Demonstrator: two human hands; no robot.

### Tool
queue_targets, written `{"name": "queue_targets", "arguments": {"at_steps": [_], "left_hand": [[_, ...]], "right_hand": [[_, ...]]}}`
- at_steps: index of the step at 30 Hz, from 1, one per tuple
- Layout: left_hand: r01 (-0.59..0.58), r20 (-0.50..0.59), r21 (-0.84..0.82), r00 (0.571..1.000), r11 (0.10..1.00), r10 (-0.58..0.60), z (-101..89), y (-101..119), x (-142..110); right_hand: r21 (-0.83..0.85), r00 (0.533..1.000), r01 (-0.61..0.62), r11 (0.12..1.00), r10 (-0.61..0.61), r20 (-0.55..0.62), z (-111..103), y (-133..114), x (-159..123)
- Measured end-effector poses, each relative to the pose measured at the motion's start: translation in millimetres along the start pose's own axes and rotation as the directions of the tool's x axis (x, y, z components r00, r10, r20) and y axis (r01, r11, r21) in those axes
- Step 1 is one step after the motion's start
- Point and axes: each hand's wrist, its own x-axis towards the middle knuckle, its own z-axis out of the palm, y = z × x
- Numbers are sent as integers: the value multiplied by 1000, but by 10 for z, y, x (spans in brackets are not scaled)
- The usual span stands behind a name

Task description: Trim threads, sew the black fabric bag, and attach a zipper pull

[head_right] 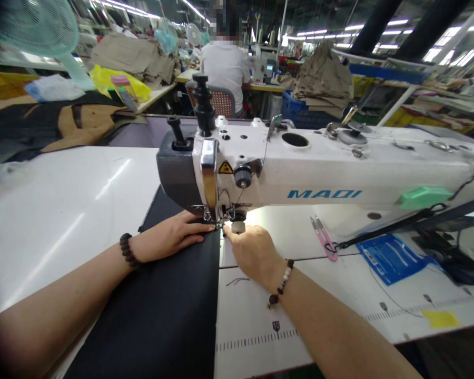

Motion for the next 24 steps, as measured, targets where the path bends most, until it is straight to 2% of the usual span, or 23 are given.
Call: {"name": "queue_targets", "arguments": {"at_steps": [12,24], "left_hand": [[16,-31,44,999,999,-15,12,90,-7],[19,-34,68,999,997,-17,-4,83,9]], "right_hand": [[28,999,-3,1000,5,-49,-37,11,-4],[30,998,17,999,-15,-62,49,34,-10]]}}
